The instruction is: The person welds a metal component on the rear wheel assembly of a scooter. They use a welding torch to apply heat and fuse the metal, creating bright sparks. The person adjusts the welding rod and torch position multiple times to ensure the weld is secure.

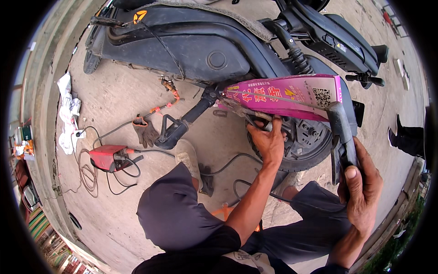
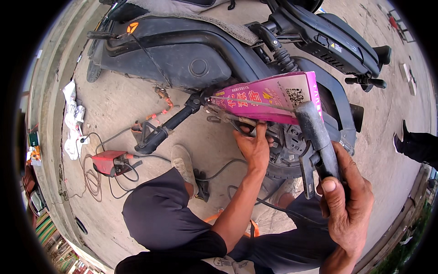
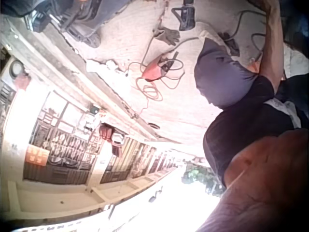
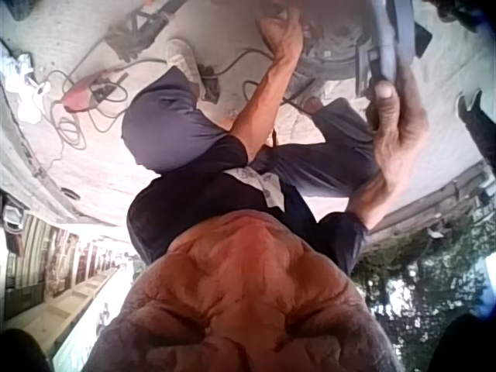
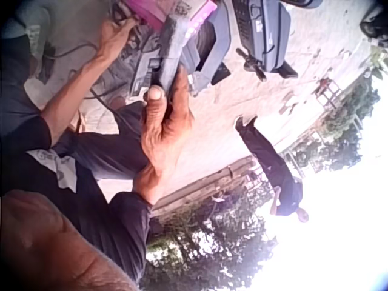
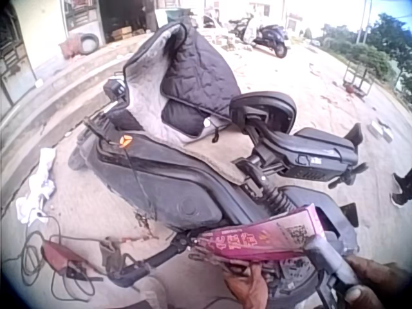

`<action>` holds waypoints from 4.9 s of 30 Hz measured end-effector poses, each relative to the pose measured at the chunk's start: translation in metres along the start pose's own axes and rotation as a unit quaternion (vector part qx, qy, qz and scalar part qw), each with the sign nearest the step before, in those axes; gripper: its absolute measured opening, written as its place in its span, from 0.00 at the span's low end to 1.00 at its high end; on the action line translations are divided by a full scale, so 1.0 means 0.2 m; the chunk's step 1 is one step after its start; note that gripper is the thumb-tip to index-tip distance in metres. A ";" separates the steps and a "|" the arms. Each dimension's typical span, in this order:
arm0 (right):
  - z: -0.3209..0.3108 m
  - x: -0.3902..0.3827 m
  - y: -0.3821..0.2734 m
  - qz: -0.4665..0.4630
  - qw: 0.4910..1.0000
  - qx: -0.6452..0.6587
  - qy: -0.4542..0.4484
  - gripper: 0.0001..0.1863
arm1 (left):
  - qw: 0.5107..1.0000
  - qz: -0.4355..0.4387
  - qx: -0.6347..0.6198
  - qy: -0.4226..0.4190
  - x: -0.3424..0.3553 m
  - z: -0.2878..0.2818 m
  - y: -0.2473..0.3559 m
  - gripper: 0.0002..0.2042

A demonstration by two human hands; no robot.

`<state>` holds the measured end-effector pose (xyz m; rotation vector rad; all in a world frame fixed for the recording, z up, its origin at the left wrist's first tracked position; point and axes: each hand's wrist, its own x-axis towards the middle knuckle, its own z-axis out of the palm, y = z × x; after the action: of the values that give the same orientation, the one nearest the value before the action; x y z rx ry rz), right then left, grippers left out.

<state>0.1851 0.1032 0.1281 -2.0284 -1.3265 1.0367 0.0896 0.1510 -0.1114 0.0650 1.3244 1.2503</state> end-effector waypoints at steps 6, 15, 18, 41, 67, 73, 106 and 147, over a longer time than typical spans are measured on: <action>0.00 0.00 0.00 -0.001 1.000 0.001 -0.008 0.35 | 1.000 -0.001 0.000 -0.001 0.00 0.00 0.00 0.28; 0.00 0.00 0.00 -0.001 1.000 -0.005 -0.012 0.35 | 1.000 0.002 0.005 0.000 0.00 0.00 0.00 0.27; 0.01 0.01 0.00 0.000 1.000 -0.001 -0.012 0.35 | 1.000 0.000 0.006 0.000 0.00 0.00 0.00 0.27; -0.01 0.00 0.01 -0.002 1.000 0.007 -0.010 0.34 | 1.000 0.011 0.024 0.010 0.01 -0.02 -0.01 0.25; -0.10 -0.07 0.00 0.007 0.996 0.086 0.003 0.29 | 0.998 0.022 0.014 -0.053 0.04 -0.13 -0.03 0.23; -0.11 -0.12 0.01 -0.020 0.993 0.118 0.009 0.27 | 0.996 0.021 0.033 -0.077 0.02 -0.21 0.03 0.19; -0.81 -0.53 0.64 -0.322 0.837 0.405 0.180 0.20 | 0.956 -0.105 0.264 -0.068 -0.02 -1.18 -0.32 0.13; -0.34 -0.80 0.46 -0.054 0.960 0.241 -0.134 0.35 | 0.789 0.079 0.441 -0.421 -1.29 -0.58 1.11 0.15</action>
<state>0.2525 -0.0800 0.1515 -1.4790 -1.1509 1.4567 -0.0715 -0.0056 0.1685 1.2765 0.9733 0.4755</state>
